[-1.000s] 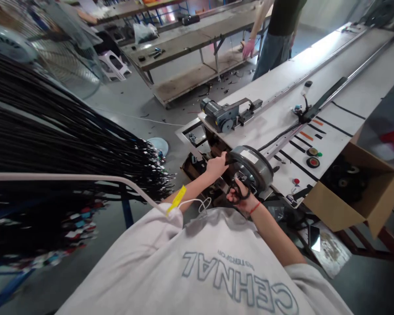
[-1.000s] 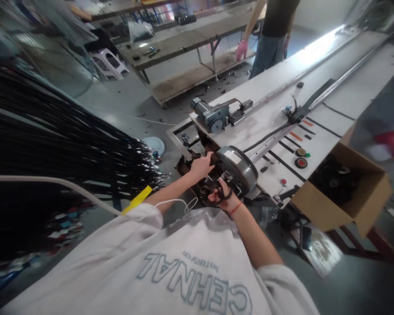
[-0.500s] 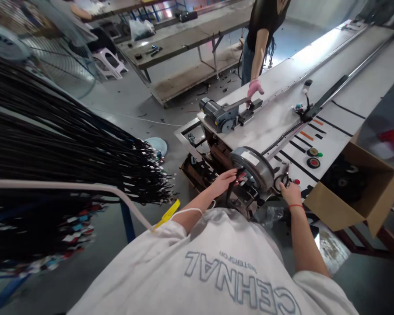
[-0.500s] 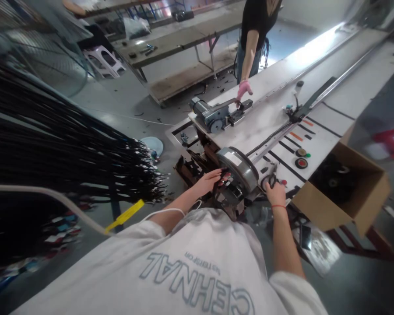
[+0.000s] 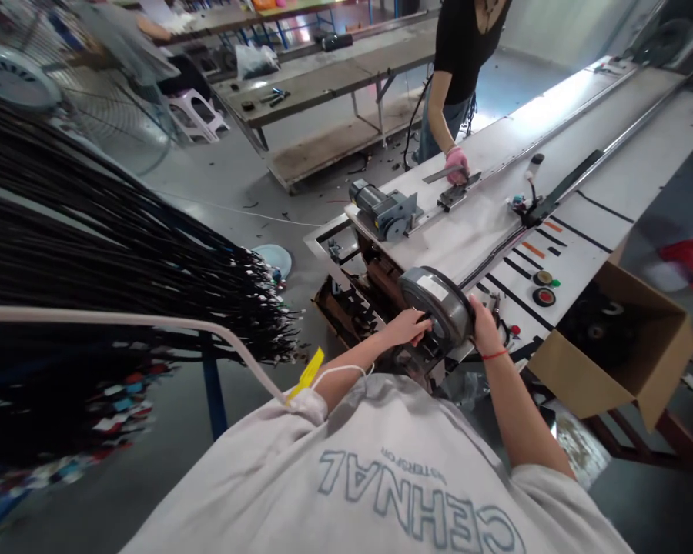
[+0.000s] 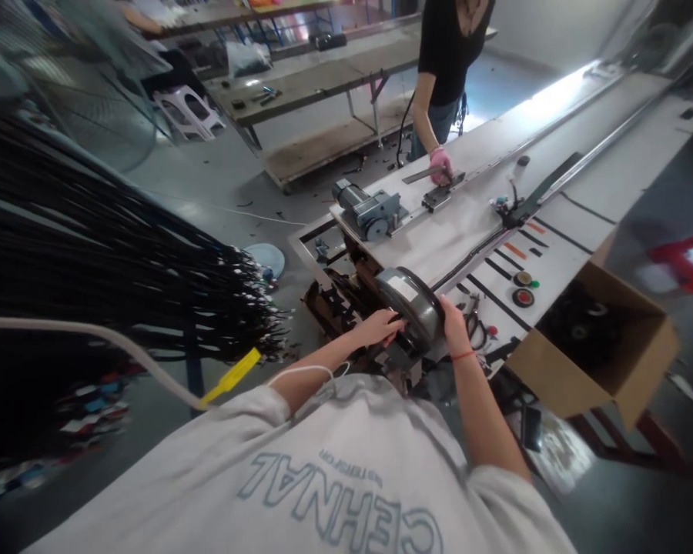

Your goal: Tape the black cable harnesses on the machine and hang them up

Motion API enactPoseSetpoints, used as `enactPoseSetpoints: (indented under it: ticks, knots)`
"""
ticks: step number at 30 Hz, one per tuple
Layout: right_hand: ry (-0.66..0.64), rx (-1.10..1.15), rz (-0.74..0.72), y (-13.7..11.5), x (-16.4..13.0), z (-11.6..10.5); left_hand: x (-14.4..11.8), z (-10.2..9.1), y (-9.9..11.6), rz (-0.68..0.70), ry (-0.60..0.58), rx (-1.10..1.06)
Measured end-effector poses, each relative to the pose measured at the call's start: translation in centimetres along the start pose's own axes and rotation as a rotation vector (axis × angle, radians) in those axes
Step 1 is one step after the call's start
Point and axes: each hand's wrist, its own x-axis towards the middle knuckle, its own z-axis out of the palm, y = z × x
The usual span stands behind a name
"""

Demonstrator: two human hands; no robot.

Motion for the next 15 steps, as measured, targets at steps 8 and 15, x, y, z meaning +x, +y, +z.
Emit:
enactPoseSetpoints:
  ticks: [8,15]
  knots:
    - [0.284,-0.526,-0.150,2.6,4.0,-9.1,-0.6,1.8,-0.7,-0.021,0.154,0.273]
    - [0.446,-1.094,0.201,0.2,12.1,-20.2,-0.2,2.4,-1.1,0.039,0.309,0.390]
